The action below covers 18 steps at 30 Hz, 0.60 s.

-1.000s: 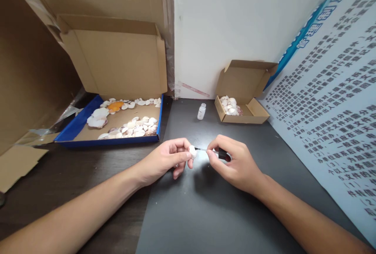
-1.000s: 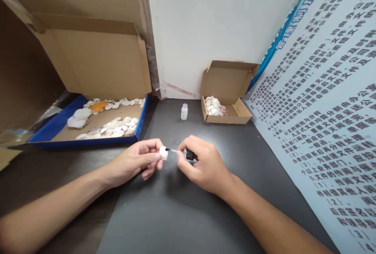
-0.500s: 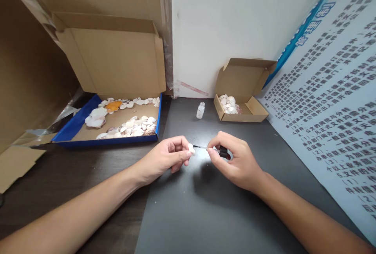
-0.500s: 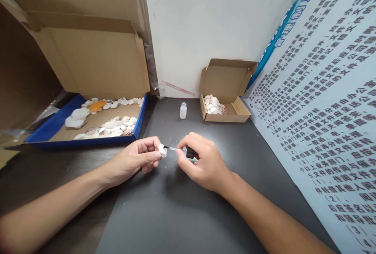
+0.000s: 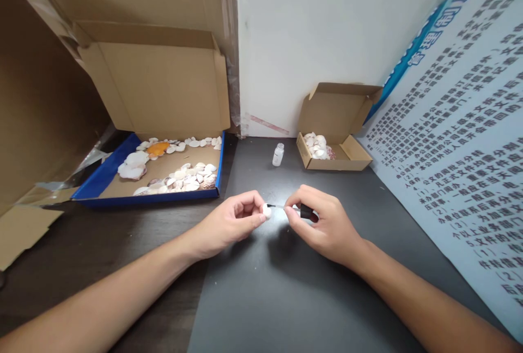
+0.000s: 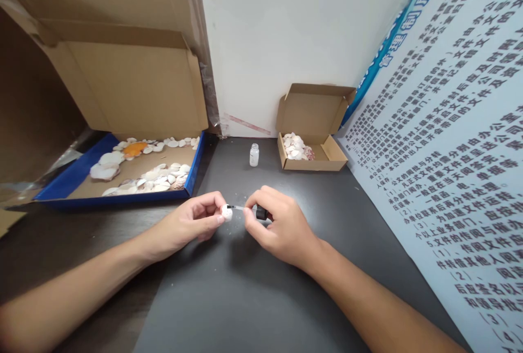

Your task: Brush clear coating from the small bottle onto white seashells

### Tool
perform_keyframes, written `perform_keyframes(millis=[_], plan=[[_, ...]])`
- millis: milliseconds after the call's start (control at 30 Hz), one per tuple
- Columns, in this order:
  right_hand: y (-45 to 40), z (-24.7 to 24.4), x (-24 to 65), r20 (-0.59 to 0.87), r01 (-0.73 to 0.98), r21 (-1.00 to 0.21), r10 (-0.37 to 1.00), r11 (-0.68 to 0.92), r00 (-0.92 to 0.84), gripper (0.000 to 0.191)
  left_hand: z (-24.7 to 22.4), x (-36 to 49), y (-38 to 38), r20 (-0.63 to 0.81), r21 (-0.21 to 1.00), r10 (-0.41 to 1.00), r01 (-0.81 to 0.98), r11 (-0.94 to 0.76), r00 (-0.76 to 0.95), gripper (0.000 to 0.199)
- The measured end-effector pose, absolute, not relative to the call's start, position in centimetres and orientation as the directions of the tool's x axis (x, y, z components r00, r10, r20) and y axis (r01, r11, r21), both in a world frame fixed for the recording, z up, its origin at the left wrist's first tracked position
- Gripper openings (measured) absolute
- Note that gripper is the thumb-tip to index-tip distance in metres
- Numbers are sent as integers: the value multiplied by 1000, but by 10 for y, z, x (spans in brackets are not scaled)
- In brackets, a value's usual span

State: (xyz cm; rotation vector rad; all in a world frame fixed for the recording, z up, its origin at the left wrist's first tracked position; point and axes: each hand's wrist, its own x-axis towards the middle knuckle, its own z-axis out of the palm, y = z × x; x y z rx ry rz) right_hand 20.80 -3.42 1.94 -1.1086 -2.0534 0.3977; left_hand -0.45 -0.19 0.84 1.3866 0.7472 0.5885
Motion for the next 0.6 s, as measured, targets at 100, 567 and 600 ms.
perform_keyframes(millis=[100,567,600], plan=[[-33,19,208,479,578,-580,814,574,-328,12,8,-4,-2,-119,993,754,62,104,646,30],[-33,20,207,464,571,-567,803,594,-374,11,12,-1,-3,-111,993,765,94,66,635,32],[-33,19,207,460,579,-569,809,585,-365,11,11,-2,-3,-116,993,766,99,69,633,31]])
